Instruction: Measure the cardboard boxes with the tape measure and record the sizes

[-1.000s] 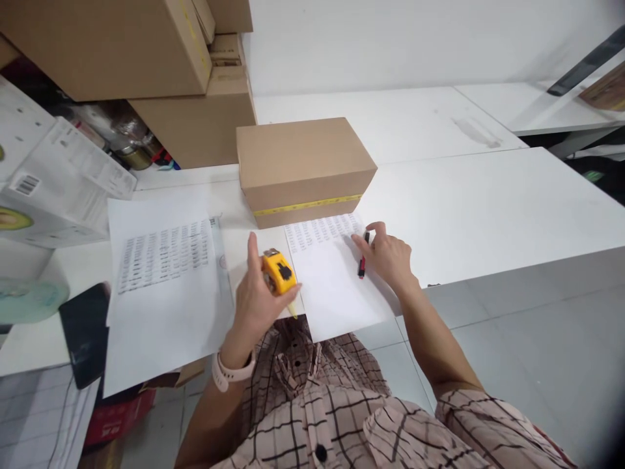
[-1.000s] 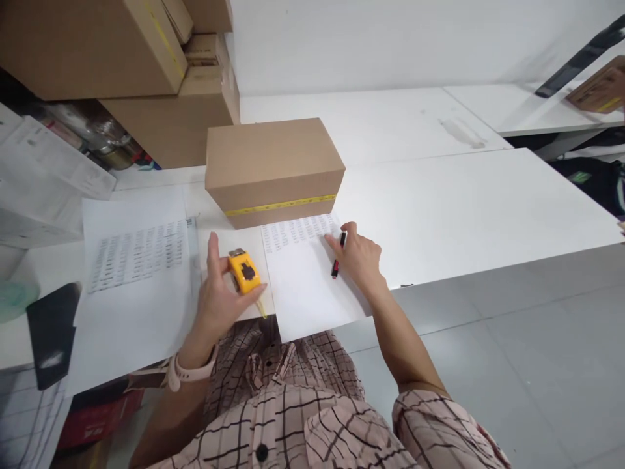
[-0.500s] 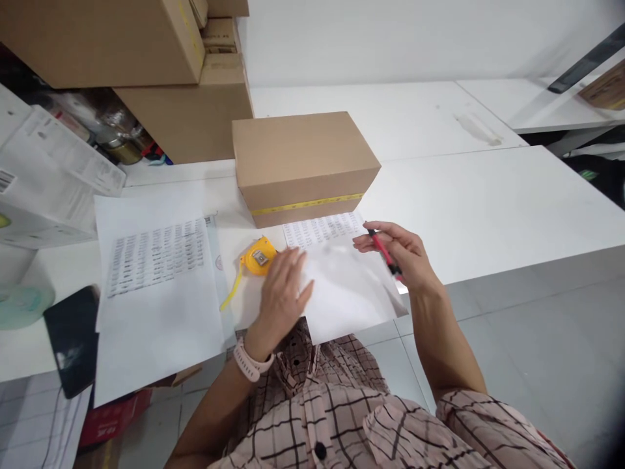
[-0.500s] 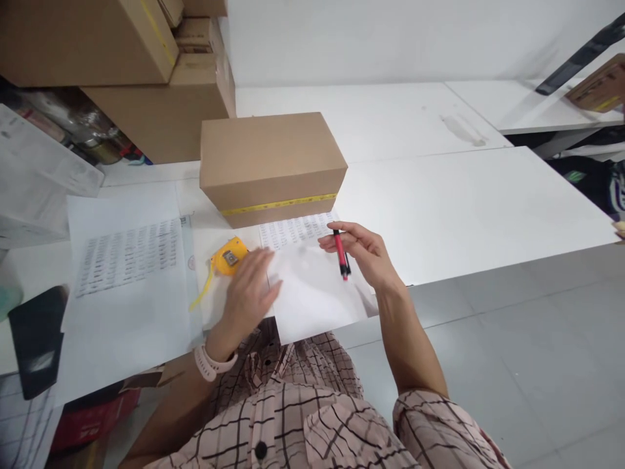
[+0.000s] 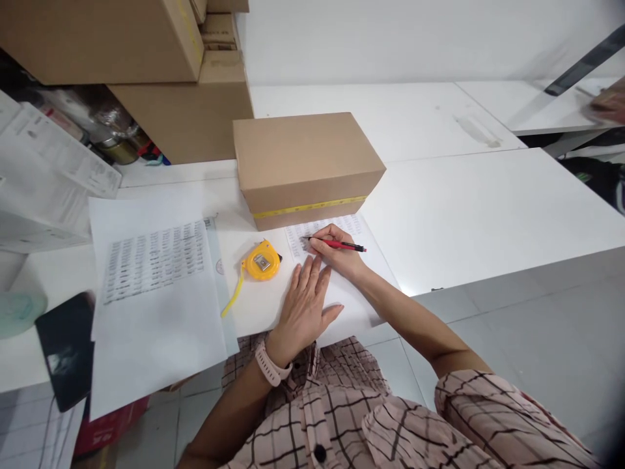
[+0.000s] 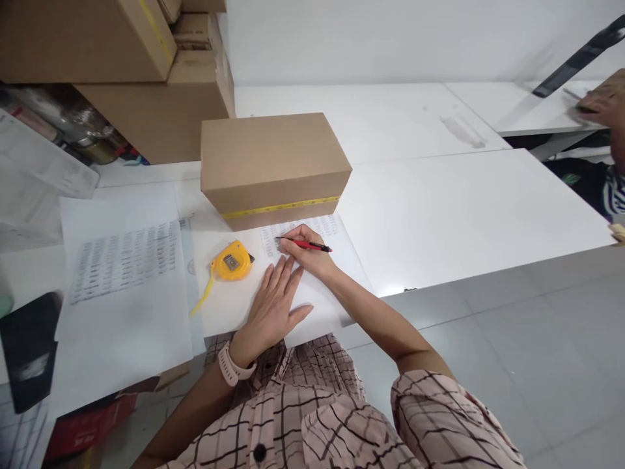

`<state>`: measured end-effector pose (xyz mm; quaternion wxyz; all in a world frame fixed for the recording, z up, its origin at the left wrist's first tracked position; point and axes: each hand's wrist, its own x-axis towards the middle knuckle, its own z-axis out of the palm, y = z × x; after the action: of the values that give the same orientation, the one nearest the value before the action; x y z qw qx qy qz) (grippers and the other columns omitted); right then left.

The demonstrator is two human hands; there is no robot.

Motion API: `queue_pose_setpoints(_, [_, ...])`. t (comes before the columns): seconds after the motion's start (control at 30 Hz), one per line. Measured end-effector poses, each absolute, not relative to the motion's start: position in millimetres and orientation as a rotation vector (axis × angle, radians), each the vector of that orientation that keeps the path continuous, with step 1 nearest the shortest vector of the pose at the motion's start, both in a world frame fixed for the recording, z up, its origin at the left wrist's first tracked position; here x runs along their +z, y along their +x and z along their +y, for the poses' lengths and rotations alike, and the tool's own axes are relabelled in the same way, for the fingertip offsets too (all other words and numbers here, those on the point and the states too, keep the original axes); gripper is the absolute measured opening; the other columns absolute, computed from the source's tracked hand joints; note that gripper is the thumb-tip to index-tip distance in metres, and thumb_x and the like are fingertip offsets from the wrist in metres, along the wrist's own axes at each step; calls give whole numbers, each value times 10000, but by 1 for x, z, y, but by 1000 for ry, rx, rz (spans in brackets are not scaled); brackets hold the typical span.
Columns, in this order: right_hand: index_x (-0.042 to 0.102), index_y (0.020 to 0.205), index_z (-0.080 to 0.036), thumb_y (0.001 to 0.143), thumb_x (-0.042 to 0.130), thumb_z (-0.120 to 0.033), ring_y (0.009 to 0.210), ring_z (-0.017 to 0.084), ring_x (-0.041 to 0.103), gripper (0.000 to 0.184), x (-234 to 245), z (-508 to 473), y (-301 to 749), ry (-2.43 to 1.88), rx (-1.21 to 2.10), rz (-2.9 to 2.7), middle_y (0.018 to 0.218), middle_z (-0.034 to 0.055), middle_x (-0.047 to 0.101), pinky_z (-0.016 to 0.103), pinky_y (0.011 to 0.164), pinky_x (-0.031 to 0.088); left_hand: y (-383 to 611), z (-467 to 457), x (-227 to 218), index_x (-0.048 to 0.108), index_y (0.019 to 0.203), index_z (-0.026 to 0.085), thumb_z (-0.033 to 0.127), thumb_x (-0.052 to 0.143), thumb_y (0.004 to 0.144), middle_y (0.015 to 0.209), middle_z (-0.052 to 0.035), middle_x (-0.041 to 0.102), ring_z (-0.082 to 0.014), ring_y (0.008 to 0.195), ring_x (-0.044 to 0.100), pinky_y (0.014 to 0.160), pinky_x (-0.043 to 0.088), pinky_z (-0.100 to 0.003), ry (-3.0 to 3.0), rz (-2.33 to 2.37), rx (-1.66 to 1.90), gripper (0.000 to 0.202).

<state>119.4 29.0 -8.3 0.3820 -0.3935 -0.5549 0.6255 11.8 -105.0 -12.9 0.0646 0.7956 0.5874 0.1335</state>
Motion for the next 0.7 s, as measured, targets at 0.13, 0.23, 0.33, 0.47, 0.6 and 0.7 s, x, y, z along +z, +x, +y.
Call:
queue_pose_setpoints(0.13, [513, 674, -220, 824, 746, -528, 507, 96, 431, 415, -13, 26, 125, -1121, 1312, -1507, 533, -57, 494, 260, 505, 354, 12, -106, -13, 363, 1541, 60, 538, 541, 984, 1665, -244, 288, -365, 1574, 206, 1270, 215, -557, 2415, 1768, 402, 755])
queue_pose_setpoints(0.23, [554, 749, -216, 832, 746, -497, 538, 98, 443, 350, -16, 25, 127, -1105, 1291, -1529, 604, -51, 517, 260, 515, 361, 11, -105, -13, 364, 1541, 59, 548, 545, 981, 1658, -243, 304, -371, 1572, 208, 1268, 222, -558, 2424, 1776, 398, 765])
queue_pose_setpoints(0.33, [570, 821, -216, 807, 776, -478, 566, 110, 499, 334, -19, 26, 126, -1071, 1349, -1489, 661, -36, 568, 270, 531, 390, 10, -105, -13, 380, 1530, 69, 558, 543, 981, 1659, -237, 307, -372, 1569, 218, 1265, 236, -557, 2436, 1773, 403, 754])
queue_pose_setpoints(0.47, [467, 691, -228, 831, 743, -402, 522, 93, 407, 355, -18, 26, 126, -1101, 1207, -1498, 580, -64, 464, 267, 511, 338, 10, -105, -13, 387, 1522, 64, 548, 550, 981, 1659, -240, 306, -370, 1572, 208, 1269, 233, -554, 2440, 1772, 424, 744])
queue_pose_setpoints(0.6, [447, 670, -234, 839, 691, -312, 526, 96, 389, 307, -12, 24, 126, -1084, 1130, -1582, 571, -68, 431, 265, 509, 332, 10, -106, -13, 383, 1525, 69, 543, 551, 981, 1665, -237, 294, -369, 1577, 192, 1269, 235, -557, 2428, 1765, 425, 741])
queue_pose_setpoints(0.7, [451, 669, -236, 841, 681, -306, 530, 99, 396, 296, -10, 23, 126, -1086, 1127, -1599, 572, -63, 438, 269, 512, 341, 10, -106, -13, 382, 1525, 74, 548, 537, 986, 1665, -234, 296, -363, 1581, 178, 1268, 234, -565, 2419, 1763, 427, 734])
